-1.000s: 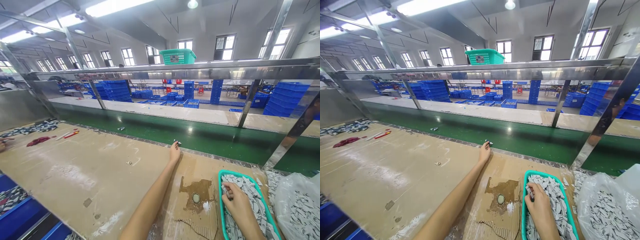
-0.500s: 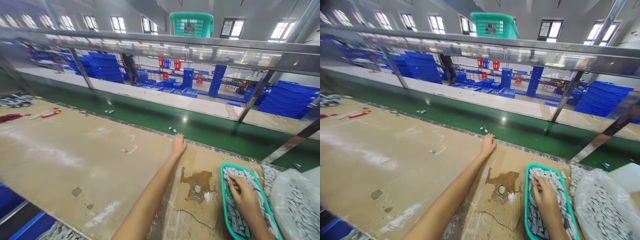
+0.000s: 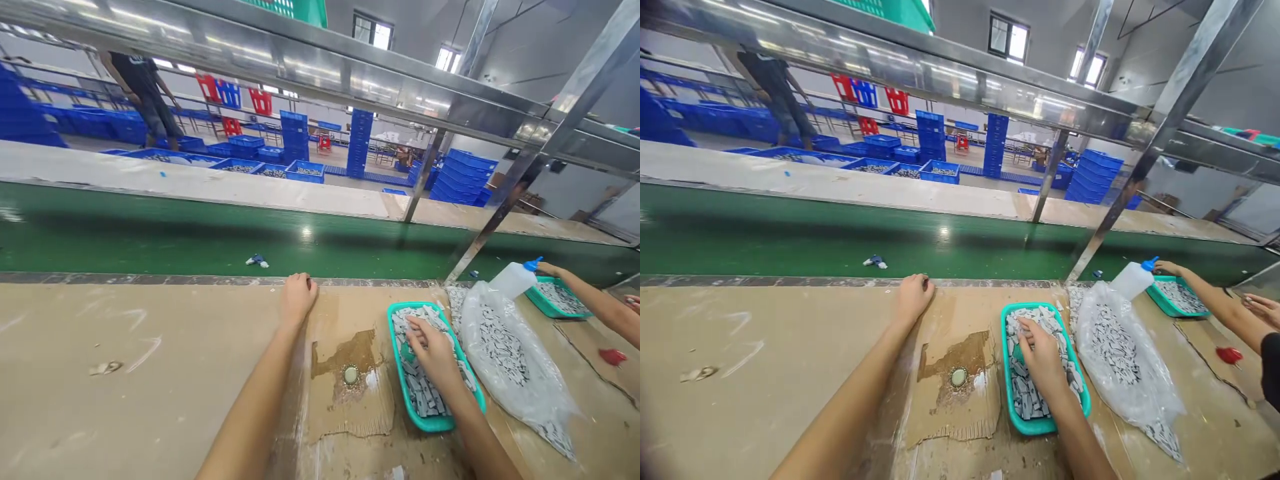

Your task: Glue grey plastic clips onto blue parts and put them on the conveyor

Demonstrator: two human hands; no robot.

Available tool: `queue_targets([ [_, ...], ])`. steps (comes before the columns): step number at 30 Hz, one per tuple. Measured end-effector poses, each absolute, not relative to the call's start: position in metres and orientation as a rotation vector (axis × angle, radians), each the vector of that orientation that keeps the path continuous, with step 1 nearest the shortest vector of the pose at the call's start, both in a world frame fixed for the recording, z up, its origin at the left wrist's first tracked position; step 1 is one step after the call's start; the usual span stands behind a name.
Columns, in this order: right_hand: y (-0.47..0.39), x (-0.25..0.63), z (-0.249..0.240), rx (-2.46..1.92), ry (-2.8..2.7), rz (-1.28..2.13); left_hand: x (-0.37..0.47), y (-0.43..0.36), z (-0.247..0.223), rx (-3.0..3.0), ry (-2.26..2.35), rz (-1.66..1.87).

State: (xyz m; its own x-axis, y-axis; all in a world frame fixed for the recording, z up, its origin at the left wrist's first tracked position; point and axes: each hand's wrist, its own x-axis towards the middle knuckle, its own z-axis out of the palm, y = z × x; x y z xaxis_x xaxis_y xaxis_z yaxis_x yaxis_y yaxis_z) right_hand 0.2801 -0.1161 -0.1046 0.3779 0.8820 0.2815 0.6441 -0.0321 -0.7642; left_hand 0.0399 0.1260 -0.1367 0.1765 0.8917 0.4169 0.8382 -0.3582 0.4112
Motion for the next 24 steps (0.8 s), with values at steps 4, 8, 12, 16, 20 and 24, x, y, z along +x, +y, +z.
queue_targets([
  [4, -0.119, 0.277, -0.096, -1.706, -1.380, 0.338, 0.043, 0.127, -0.134, 2.346, 1.732, 0.924],
  [8, -0.126, 0.266, -0.078, -1.623, -1.416, 0.417, 0.044, 0.124, -0.134, 2.330, 1.743, 0.895],
  [12, -0.131, 0.241, -0.067, -1.647, -1.577, 0.570, 0.046, 0.125, -0.136, 2.285, 1.763, 0.859],
  [16, -0.129, 0.217, -0.076, -1.644, -1.803, 0.530, 0.047, 0.127, -0.138, 2.244, 1.767, 0.878],
  [20, -0.126, 0.209, -0.089, -1.589, -1.931, 0.405, 0.047, 0.126, -0.138, 2.273, 1.751, 0.960],
  [24, -0.126, 0.208, -0.089, -1.621, -2.031, 0.394, 0.048, 0.125, -0.140, 2.265, 1.764, 1.003],
])
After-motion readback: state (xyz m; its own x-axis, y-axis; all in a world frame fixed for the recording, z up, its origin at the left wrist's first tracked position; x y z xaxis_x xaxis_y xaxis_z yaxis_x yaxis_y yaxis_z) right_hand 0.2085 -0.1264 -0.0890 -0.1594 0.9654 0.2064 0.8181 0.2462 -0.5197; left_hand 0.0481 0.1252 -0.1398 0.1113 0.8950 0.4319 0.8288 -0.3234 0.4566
